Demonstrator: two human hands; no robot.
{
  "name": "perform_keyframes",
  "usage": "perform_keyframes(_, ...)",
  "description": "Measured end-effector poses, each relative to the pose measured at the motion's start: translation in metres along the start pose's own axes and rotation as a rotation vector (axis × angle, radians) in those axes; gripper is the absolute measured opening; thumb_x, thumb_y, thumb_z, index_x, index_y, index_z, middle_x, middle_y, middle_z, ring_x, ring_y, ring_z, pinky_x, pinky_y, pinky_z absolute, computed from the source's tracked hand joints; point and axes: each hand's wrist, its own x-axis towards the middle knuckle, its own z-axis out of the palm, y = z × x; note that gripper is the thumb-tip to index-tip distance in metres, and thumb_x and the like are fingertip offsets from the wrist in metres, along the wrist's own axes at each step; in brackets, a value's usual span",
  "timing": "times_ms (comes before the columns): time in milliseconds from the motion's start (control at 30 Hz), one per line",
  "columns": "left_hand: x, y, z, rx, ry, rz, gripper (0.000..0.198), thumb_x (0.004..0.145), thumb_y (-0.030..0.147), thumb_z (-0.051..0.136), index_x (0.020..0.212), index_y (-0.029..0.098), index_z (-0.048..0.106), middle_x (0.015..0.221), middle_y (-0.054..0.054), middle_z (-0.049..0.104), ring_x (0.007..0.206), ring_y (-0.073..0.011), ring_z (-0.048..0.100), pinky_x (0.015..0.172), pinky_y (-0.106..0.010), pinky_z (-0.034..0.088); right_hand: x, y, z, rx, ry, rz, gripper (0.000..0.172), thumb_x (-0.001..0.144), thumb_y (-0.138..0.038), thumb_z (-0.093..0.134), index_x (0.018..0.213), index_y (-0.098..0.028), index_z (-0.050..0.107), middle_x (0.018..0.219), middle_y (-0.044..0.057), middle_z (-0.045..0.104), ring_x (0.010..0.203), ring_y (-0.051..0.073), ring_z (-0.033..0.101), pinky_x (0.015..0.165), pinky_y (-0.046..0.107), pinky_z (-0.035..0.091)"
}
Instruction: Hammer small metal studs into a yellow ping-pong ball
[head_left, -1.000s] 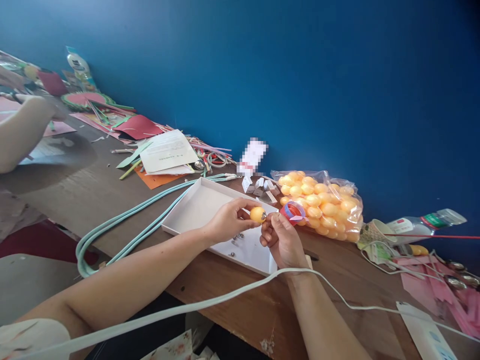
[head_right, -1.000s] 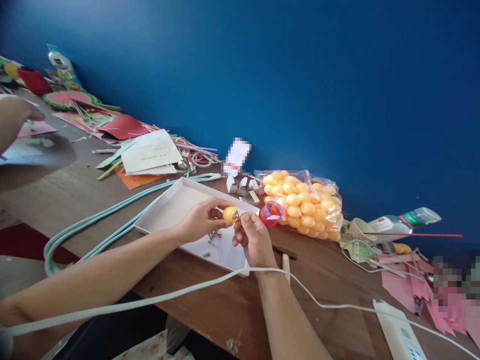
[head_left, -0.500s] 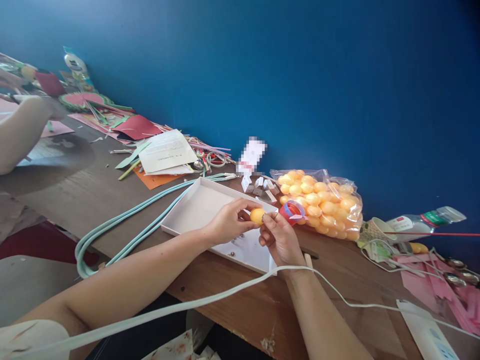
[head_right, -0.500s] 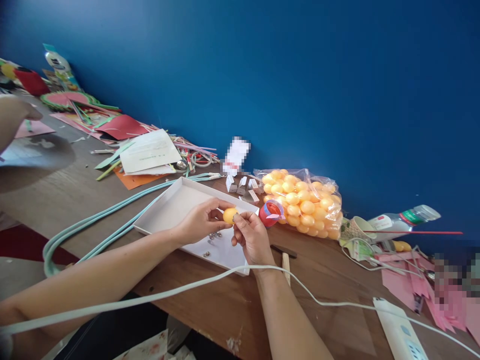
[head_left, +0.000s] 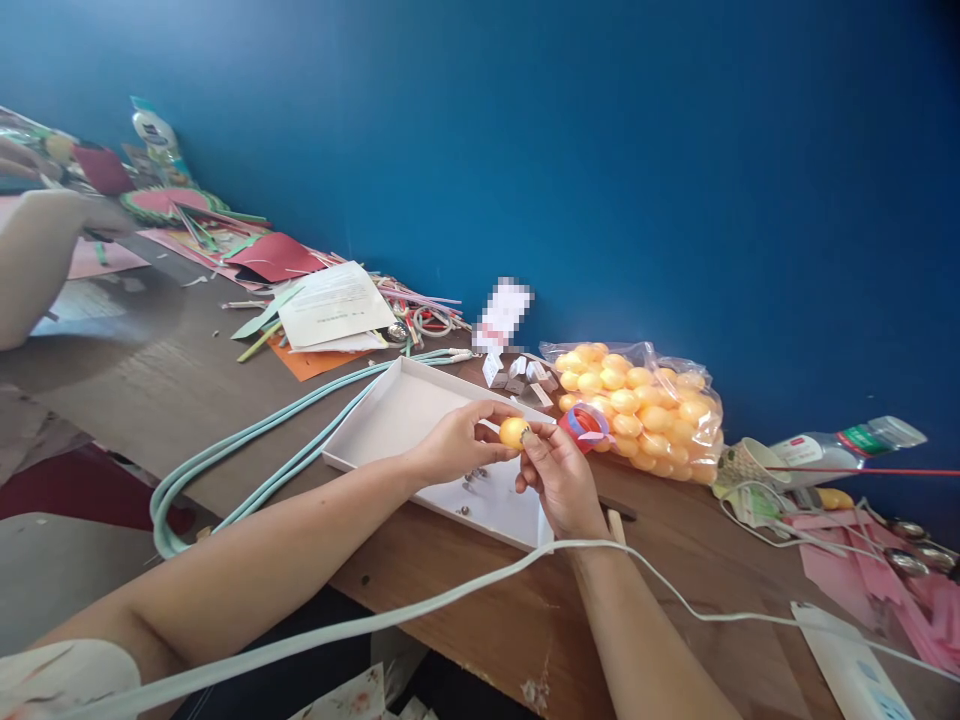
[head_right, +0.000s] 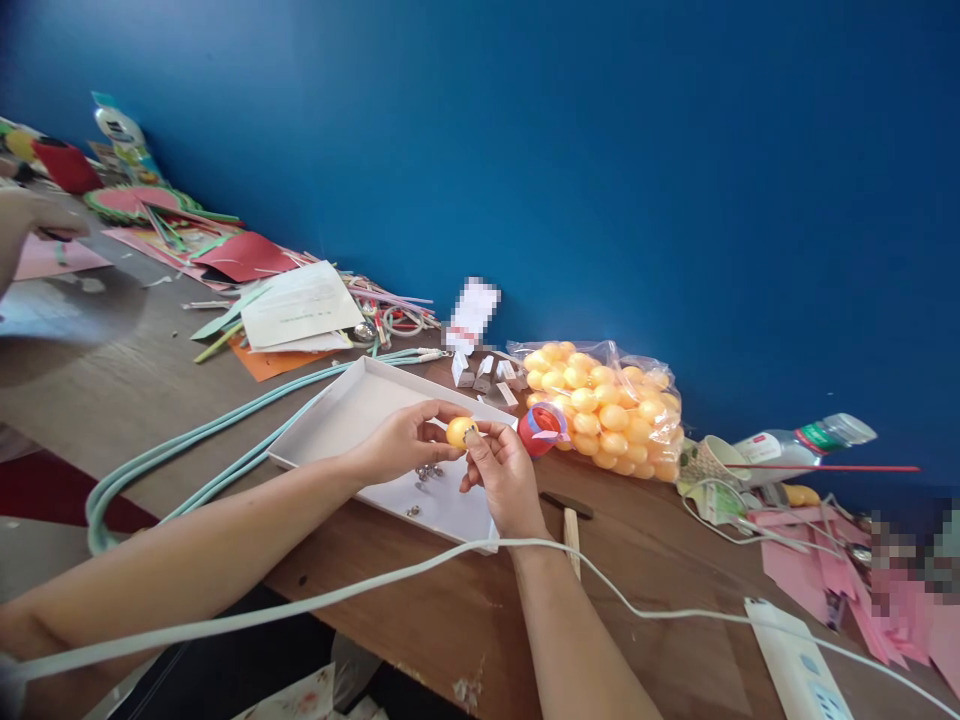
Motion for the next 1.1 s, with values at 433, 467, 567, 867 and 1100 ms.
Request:
perform_keyframes(433, -0.001, 0.011, -0.007, -0.374, -0.148, -0.053, 0.05, 0.066, 0.03, 0.079, 0.108, 0.017, 0.055, 0.1, -0.004, 0.06, 0.081, -0.0161, 0.068, 0.077, -0.032, 0.054, 0.001, -0.007, -0.004, -0.233, 0.111, -0.167, 0.03, 0.089, -0.049, 0.05, 0.097, -0.021, 0.058, 0.07, -0.003, 0.056, 0.048, 0.008, 0.048, 0.044, 0.022, 0.042)
perform_keyframes(467, -0.001, 0.012, -0.007, -0.362, -0.15, -0.048, 0.05, 0.066, 0.03, 0.078, 0.108, 0.017, 0.054, 0.1, -0.004, 0.061, 0.081, -0.0166, 0.068, 0.075, -0.032, 0.054, 0.001, -0.01, -0.002, -0.258, 0.122, -0.176, 0.03, 0.089, -0.049, 0.05, 0.096, -0.021, 0.057, 0.07, -0.003, 0.055, 0.047, 0.008, 0.048, 0.044, 0.022, 0.041)
perform_keyframes(567, -0.001, 0.013, -0.007, -0.332, -0.138, -0.025, 0.051, 0.067, 0.032, 0.078, 0.109, 0.017, 0.053, 0.098, -0.005, 0.062, 0.079, -0.017, 0.068, 0.073, -0.033, 0.054, 0.0, -0.022, 0.004, -0.345, 0.127, -0.18, 0.028, 0.087, -0.047, 0.054, 0.093, -0.02, 0.056, 0.069, -0.004, 0.056, 0.045, 0.007, 0.047, 0.044, 0.021, 0.04)
perform_keyframes(867, 0.002, 0.009, -0.005, -0.298, -0.075, 0.022, 0.053, 0.062, 0.025, 0.08, 0.106, 0.015, 0.053, 0.094, -0.005, 0.064, 0.075, -0.0121, 0.063, 0.07, -0.029, 0.051, -0.047, -0.057, -0.011, -0.795, -0.004, 0.01, 0.021, 0.084, -0.041, 0.058, 0.089, -0.021, 0.061, 0.073, -0.001, 0.064, 0.058, 0.013, 0.058, 0.055, 0.025, 0.045)
perform_keyframes(1100, 0.003, 0.001, -0.005, -0.203, -0.064, 0.056, 0.045, 0.068, 0.021, 0.075, 0.107, 0.017, 0.054, 0.098, -0.005, 0.062, 0.075, -0.0108, 0.062, 0.064, -0.025, 0.051, -0.127, -0.037, -0.068, -1.341, 0.3, 0.227, 0.038, 0.087, -0.053, 0.041, 0.111, -0.027, 0.055, 0.112, 0.005, 0.062, 0.094, 0.022, 0.063, 0.082, 0.038, 0.047)
